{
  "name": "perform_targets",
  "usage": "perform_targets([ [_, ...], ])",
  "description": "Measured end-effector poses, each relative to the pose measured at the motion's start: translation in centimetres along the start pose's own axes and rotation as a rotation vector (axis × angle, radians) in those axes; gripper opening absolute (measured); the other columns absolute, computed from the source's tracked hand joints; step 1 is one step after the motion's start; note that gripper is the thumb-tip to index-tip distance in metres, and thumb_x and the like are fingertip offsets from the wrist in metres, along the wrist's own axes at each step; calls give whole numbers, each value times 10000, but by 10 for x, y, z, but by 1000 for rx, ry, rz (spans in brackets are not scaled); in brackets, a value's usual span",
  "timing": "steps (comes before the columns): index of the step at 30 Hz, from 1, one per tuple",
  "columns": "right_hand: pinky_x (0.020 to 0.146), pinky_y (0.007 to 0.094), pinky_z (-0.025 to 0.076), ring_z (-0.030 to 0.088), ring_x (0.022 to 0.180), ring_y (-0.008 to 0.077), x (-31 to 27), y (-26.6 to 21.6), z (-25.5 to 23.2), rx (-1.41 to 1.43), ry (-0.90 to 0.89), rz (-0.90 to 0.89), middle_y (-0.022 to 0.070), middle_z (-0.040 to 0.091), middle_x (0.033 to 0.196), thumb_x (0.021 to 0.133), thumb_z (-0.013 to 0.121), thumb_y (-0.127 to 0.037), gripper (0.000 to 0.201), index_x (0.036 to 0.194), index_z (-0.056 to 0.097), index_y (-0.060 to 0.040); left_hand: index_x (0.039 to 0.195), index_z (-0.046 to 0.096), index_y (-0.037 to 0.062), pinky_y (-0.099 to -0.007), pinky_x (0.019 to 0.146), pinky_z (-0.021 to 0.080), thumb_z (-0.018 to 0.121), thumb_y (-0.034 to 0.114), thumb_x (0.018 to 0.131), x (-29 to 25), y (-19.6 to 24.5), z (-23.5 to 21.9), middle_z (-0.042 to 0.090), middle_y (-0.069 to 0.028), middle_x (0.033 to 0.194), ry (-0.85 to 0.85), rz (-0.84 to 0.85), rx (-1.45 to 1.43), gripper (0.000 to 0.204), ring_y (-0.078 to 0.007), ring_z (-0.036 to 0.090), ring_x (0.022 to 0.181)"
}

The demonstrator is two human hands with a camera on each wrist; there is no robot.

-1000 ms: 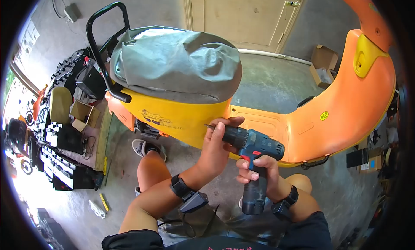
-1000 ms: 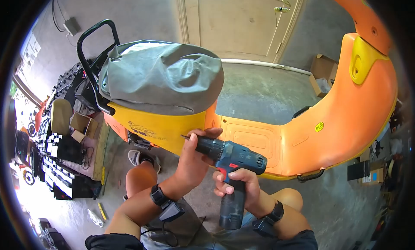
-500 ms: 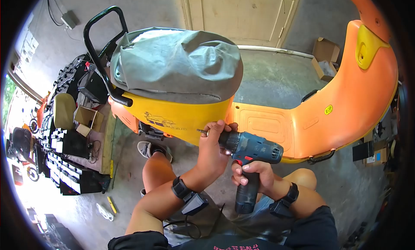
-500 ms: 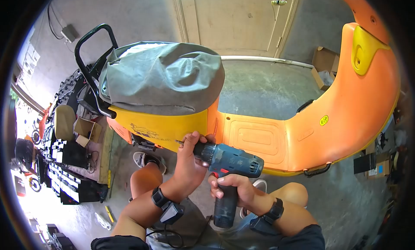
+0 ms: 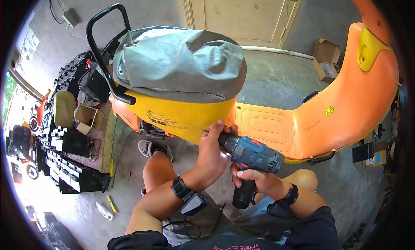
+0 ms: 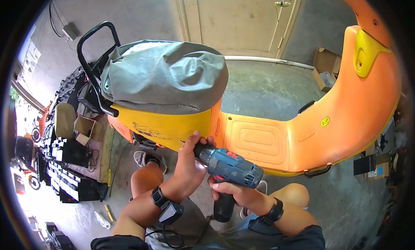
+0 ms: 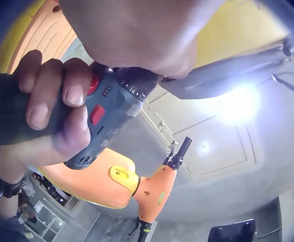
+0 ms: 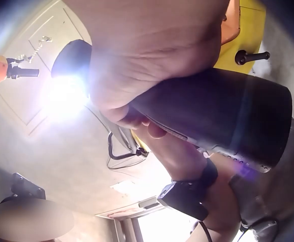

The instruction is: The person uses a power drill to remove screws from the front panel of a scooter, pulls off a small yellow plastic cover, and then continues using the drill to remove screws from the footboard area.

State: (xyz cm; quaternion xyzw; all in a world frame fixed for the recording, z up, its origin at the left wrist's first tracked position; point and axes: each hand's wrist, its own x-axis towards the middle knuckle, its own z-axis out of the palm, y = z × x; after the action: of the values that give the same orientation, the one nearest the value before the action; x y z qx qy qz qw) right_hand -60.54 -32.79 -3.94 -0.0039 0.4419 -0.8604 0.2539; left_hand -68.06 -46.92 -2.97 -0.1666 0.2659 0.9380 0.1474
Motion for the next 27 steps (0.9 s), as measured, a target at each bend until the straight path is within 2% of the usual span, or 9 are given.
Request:
perform_targets([
  [8,654,285,498,588,667,146,-1,-5,4,-62,-23,4,69,582,834,816,609,-60,321,1115,497,-28,826,546,93,-359,816,485,642,234,898,0,0,-3,611,-68,829,-41,-9,-3,185,-213,595,880],
  [10,687,294,494,580,687,145,-2,-7,5,164,-12,114,66,582,830,822,585,-66,274,1084,514,-28,847,546,99,-367,858,480,641,243,899,-5,1,5,612,-54,863,28,-9,-2,180,-208,591,941],
  [11,687,294,494,580,687,145,-3,-8,6,166,-11,114,66,582,830,822,585,-66,274,1084,514,-28,847,546,99,-367,858,480,641,243,899,-7,2,6,612,-54,863,29,-10,-1,180,-208,591,941],
  [13,748,293,435,536,651,129,-3,-11,9,134,-5,120,52,576,778,798,584,-204,265,971,539,-8,879,544,117,-393,905,467,646,240,897,-10,4,8,603,-38,934,11,-55,39,161,-198,576,1010],
  [14,748,293,435,536,651,129,-3,-11,8,134,-7,118,52,576,778,798,584,-204,265,971,539,-8,879,544,117,-393,905,467,646,240,897,-11,4,8,603,-38,934,10,-53,40,161,-198,576,1010],
  [16,747,281,417,529,626,121,-4,-11,4,195,-71,185,35,562,709,795,574,-220,274,964,540,-6,937,535,137,-420,951,446,649,208,896,-15,4,7,587,-32,1012,-100,-19,26,140,-194,542,1082],
  [20,747,280,415,527,645,110,-5,-10,0,347,-192,156,42,569,754,819,555,-227,302,1003,532,11,987,517,145,-441,1005,415,641,168,897,-16,-3,7,572,-38,1065,-239,32,-2,155,-218,507,1163],
  [22,733,288,412,527,619,106,-6,-6,-1,519,-244,130,43,557,734,817,550,-228,304,1001,535,12,1004,502,136,-455,1047,385,624,141,902,-16,-5,7,572,-49,1073,-381,47,35,160,-255,470,1230],
  [27,713,293,409,526,592,99,-7,-2,-3,615,-334,144,43,557,795,821,549,-219,295,1002,539,15,986,510,90,-438,987,460,619,60,893,-16,-6,4,615,-111,1051,-399,51,19,146,-292,547,1176],
])
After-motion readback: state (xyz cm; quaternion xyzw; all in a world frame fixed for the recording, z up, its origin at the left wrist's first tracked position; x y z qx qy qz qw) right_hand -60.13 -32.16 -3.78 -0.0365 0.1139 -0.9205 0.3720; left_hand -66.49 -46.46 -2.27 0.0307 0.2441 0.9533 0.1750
